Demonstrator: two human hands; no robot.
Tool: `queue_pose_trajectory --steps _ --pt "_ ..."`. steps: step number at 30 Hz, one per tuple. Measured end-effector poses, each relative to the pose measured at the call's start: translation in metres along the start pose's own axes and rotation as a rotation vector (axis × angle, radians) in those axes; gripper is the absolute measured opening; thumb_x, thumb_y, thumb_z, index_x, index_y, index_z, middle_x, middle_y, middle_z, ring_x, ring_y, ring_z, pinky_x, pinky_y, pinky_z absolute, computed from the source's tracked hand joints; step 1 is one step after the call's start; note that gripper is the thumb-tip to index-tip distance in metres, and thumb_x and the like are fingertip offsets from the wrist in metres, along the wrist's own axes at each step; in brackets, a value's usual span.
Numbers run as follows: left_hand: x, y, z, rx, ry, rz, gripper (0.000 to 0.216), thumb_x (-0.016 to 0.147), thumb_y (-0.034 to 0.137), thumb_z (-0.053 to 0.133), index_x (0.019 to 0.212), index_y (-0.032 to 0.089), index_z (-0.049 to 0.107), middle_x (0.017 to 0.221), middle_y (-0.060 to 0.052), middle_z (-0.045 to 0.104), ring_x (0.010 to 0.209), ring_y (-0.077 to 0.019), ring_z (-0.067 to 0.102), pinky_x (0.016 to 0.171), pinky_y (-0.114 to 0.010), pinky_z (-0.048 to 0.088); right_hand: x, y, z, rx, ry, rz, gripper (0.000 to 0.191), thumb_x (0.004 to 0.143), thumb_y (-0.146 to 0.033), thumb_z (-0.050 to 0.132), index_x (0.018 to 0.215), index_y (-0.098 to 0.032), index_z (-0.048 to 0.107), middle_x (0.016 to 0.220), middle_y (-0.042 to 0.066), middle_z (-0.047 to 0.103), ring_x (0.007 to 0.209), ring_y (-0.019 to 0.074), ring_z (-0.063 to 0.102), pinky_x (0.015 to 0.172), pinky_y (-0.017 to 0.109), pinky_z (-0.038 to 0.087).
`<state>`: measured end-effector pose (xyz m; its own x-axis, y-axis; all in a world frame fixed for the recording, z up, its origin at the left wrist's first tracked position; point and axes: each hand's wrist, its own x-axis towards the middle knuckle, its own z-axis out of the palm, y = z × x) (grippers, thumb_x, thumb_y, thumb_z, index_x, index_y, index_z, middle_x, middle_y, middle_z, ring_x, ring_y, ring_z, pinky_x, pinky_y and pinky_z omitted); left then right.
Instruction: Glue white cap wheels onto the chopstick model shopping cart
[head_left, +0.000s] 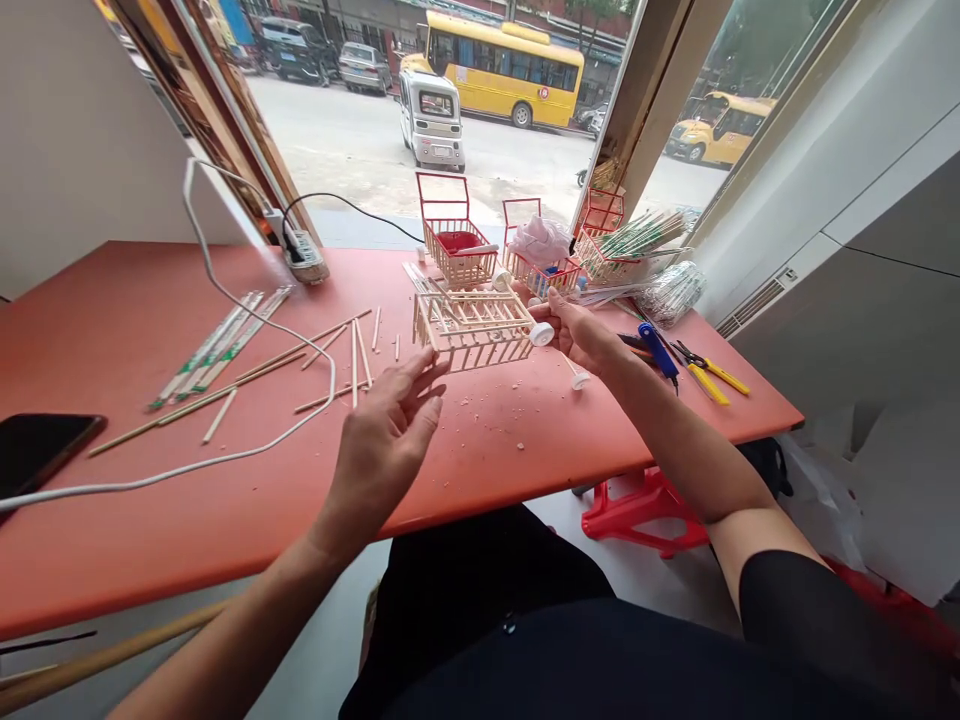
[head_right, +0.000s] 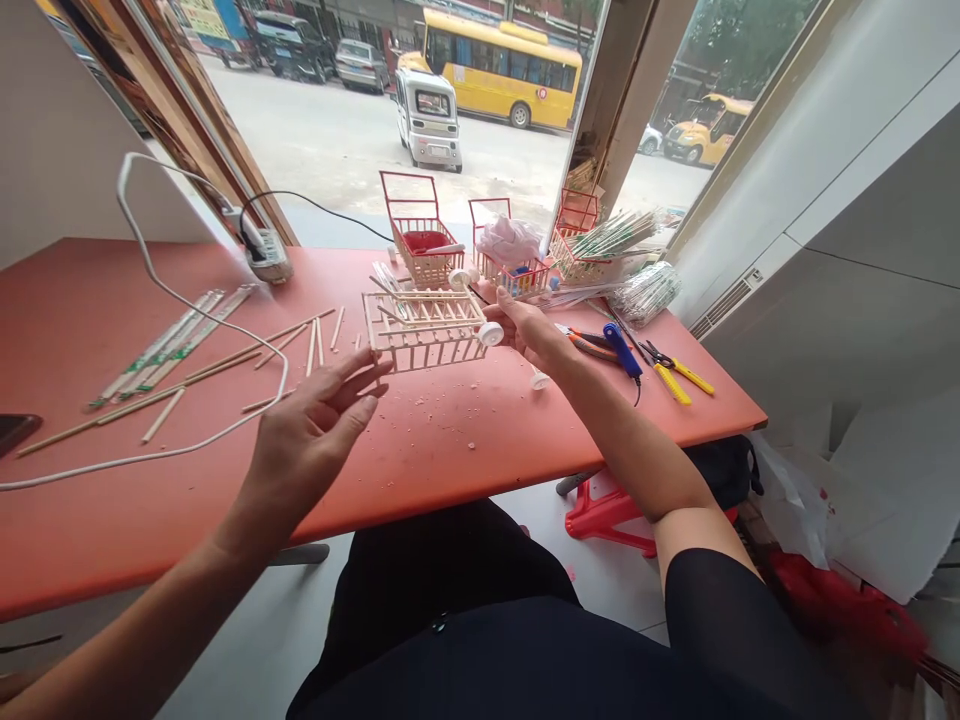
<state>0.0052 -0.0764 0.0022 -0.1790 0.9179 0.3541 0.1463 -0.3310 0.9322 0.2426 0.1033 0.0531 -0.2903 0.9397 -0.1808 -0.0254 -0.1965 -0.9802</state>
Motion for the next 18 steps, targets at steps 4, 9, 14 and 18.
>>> queue_pose_trajectory --steps 4,9,14,18 --pt "-0.027 -0.004 0.020 -0.037 -0.009 0.050 0.056 0.107 0.026 0.072 0.163 0.021 0.068 0.166 -0.018 0.069 0.157 -0.0360 0.067 0.126 -0.050 0.064 0.012 -0.002 0.000 -0.060 -0.073 0.033 0.068 0.116 -0.067 0.061 0.075 -0.016 0.078 0.079 0.009 0.083 0.068 0.0147 0.072 0.071 0.022 0.059" --pt "-0.056 -0.011 0.054 -0.039 -0.033 0.090 0.064 0.111 0.019 0.066 0.174 0.027 0.057 0.178 -0.017 0.058 0.158 -0.0325 0.066 0.126 -0.045 0.063 0.029 -0.005 0.002 -0.120 -0.193 0.090 0.072 0.118 -0.069 0.053 0.075 -0.017 0.079 0.077 0.009 0.083 0.068 0.0151 0.072 0.069 0.021 0.060" --pt "-0.072 -0.016 0.080 -0.042 -0.039 0.125 0.068 0.113 0.015 0.063 0.178 0.032 0.051 0.179 -0.015 0.057 0.161 -0.0315 0.063 0.126 -0.042 0.063 0.046 -0.010 0.003 -0.208 -0.321 0.118 0.076 0.117 -0.074 0.049 0.078 -0.017 0.080 0.078 0.009 0.083 0.071 0.0144 0.075 0.068 0.019 0.060" --pt "-0.075 -0.017 0.085 -0.027 -0.081 0.138 0.070 0.114 0.015 0.062 0.180 0.036 0.048 0.183 -0.015 0.053 0.162 -0.0308 0.062 0.126 -0.042 0.063 0.055 -0.009 0.006 -0.244 -0.395 0.105 0.077 0.116 -0.077 0.050 0.079 -0.016 0.081 0.084 0.010 0.086 0.077 0.0138 0.078 0.071 0.019 0.061"
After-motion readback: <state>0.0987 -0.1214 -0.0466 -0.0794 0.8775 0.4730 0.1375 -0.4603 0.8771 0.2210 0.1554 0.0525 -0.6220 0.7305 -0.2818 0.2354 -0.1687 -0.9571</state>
